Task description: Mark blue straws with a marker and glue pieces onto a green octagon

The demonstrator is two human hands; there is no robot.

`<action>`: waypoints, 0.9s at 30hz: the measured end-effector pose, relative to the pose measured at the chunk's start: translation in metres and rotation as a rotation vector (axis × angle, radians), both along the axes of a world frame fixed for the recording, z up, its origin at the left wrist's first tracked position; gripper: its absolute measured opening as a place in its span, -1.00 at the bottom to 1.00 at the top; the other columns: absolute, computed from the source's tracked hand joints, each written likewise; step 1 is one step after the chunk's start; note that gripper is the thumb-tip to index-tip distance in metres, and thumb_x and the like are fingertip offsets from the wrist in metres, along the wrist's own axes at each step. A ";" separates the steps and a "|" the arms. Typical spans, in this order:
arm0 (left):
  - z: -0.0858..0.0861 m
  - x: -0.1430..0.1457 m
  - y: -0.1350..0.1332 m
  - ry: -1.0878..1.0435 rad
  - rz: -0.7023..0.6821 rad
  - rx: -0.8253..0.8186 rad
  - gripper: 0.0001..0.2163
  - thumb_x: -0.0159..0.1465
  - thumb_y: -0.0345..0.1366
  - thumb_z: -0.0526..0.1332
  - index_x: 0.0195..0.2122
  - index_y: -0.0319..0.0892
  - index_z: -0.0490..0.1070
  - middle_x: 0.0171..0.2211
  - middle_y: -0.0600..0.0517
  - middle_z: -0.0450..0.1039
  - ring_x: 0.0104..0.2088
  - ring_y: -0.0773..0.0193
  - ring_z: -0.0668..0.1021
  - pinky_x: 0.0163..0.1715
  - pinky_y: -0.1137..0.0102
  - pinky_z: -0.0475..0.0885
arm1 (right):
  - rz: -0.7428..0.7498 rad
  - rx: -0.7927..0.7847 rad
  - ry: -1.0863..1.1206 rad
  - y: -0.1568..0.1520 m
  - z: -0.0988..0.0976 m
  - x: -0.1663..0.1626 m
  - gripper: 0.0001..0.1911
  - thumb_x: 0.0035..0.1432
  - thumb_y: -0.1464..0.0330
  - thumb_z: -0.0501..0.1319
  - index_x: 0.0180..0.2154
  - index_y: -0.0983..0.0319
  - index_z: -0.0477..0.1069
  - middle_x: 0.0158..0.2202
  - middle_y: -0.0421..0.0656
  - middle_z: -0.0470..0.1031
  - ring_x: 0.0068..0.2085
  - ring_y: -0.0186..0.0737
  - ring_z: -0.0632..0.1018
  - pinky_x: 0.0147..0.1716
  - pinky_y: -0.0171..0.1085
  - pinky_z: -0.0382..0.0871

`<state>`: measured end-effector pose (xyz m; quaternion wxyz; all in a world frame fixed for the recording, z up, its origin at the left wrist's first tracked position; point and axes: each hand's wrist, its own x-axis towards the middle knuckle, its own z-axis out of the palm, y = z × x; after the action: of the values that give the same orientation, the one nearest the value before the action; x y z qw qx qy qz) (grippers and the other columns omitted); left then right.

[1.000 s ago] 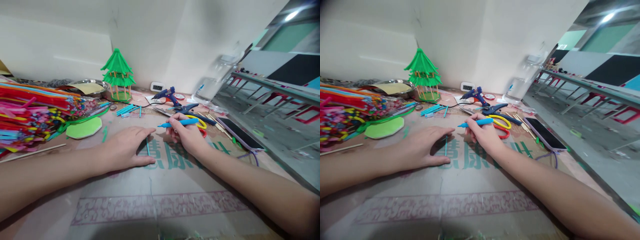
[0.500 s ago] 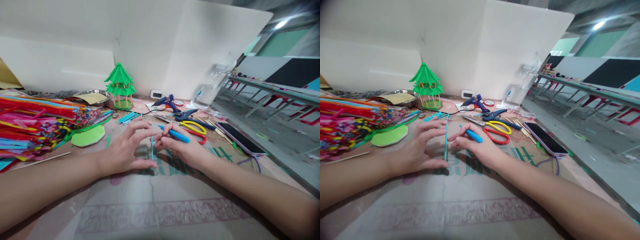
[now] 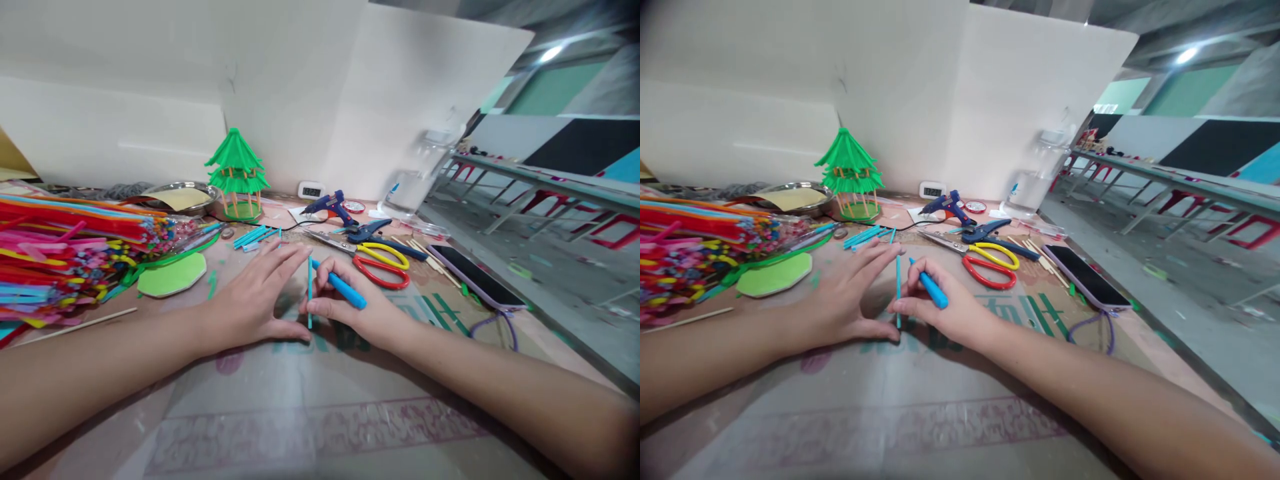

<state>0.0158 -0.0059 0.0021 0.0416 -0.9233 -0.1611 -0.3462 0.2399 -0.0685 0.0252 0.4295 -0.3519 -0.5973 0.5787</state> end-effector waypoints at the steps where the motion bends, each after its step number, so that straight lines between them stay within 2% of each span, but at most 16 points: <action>1: 0.000 0.000 0.000 0.010 0.000 0.000 0.14 0.20 0.24 0.42 0.57 -0.06 -0.27 0.37 -0.29 0.30 0.42 -0.22 0.34 0.42 -0.16 0.25 | -0.005 0.004 -0.013 0.000 0.001 0.000 -0.59 0.17 0.28 0.51 -0.24 0.14 0.26 -0.34 -0.33 0.50 -0.24 -0.33 0.66 -0.27 -0.34 0.46; 5: 0.001 0.001 -0.001 0.024 0.008 -0.028 0.10 0.24 0.19 0.42 0.55 -0.05 -0.28 0.38 -0.29 0.29 0.42 -0.21 0.35 0.41 -0.15 0.25 | -0.034 0.000 -0.063 -0.002 0.003 -0.001 -0.57 0.15 0.24 0.52 -0.25 0.13 0.25 -0.37 -0.34 0.50 -0.27 -0.31 0.65 -0.31 -0.34 0.44; 8: 0.000 0.001 -0.001 0.028 0.003 -0.055 0.04 0.25 0.15 0.42 0.53 -0.09 -0.21 0.38 -0.29 0.29 0.42 -0.19 0.34 0.43 -0.13 0.23 | -0.032 -0.004 -0.064 -0.001 0.001 -0.001 -0.58 0.18 0.19 0.50 -0.23 0.13 0.27 -0.35 -0.30 0.55 -0.24 -0.27 0.67 -0.26 -0.30 0.49; 12: -0.001 0.001 0.001 0.096 0.027 -0.154 -0.01 0.21 0.15 0.43 0.49 -0.11 -0.07 0.41 -0.30 0.26 0.45 -0.20 0.30 0.46 -0.16 0.15 | -0.114 0.089 0.017 0.010 -0.006 0.004 -0.67 0.38 0.03 0.28 -0.12 0.14 0.37 -0.28 -0.19 0.63 -0.26 -0.22 0.67 -0.12 -0.16 0.56; 15: -0.002 0.001 0.004 0.158 0.092 -0.293 -0.02 0.15 0.17 0.45 0.45 -0.13 0.06 0.42 -0.30 0.25 0.47 -0.27 0.25 0.45 -0.20 0.14 | -0.261 0.197 0.020 0.019 -0.010 0.013 -0.56 0.47 -0.03 0.12 0.07 0.15 0.45 -0.23 -0.14 0.65 -0.22 -0.19 0.65 -0.08 -0.13 0.54; 16: -0.002 0.001 0.005 0.169 0.104 -0.326 -0.03 0.14 0.18 0.45 0.44 -0.14 0.09 0.42 -0.30 0.26 0.47 -0.28 0.24 0.44 -0.20 0.15 | -0.300 0.240 -0.007 0.021 -0.010 0.016 -0.54 0.47 -0.03 0.09 0.07 0.17 0.48 -0.23 -0.13 0.64 -0.21 -0.19 0.64 -0.08 -0.14 0.53; 18: -0.002 0.002 0.006 0.178 0.113 -0.363 -0.06 0.14 0.17 0.45 0.43 -0.14 0.12 0.40 -0.29 0.28 0.46 -0.28 0.26 0.43 -0.20 0.18 | -0.353 0.317 -0.097 0.021 -0.008 0.019 -0.55 0.47 -0.01 0.10 -0.06 0.19 0.56 -0.30 -0.14 0.61 -0.25 -0.21 0.60 -0.13 -0.18 0.51; 21: -0.004 0.002 0.006 0.173 0.123 -0.377 -0.08 0.13 0.17 0.46 0.40 -0.14 0.16 0.38 -0.27 0.31 0.44 -0.28 0.29 0.41 -0.19 0.20 | -0.372 0.363 -0.221 0.015 -0.002 0.018 -0.67 0.43 0.10 0.20 -0.25 0.20 0.51 -0.44 -0.20 0.55 -0.37 -0.25 0.57 -0.28 -0.23 0.48; 24: -0.006 0.002 0.007 0.161 0.121 -0.369 -0.09 0.12 0.18 0.46 0.38 -0.16 0.19 0.36 -0.27 0.33 0.43 -0.28 0.31 0.41 -0.18 0.22 | -0.360 0.371 -0.280 0.009 0.002 0.013 -0.74 0.41 0.18 0.21 -0.31 0.18 0.42 -0.49 -0.22 0.55 -0.45 -0.27 0.56 -0.40 -0.27 0.44; 27: -0.007 0.002 0.008 0.152 0.115 -0.354 -0.10 0.13 0.19 0.45 0.38 -0.14 0.18 0.35 -0.26 0.34 0.42 -0.28 0.32 0.40 -0.17 0.23 | -0.355 0.383 -0.313 0.007 0.003 0.010 -0.76 0.40 0.21 0.21 -0.33 0.17 0.39 -0.50 -0.22 0.56 -0.47 -0.28 0.56 -0.43 -0.28 0.43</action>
<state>0.0174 0.0017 -0.0053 -0.0896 -0.9289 -0.2683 -0.2388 0.2496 -0.0617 0.0282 0.4853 -0.4481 -0.6837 0.3102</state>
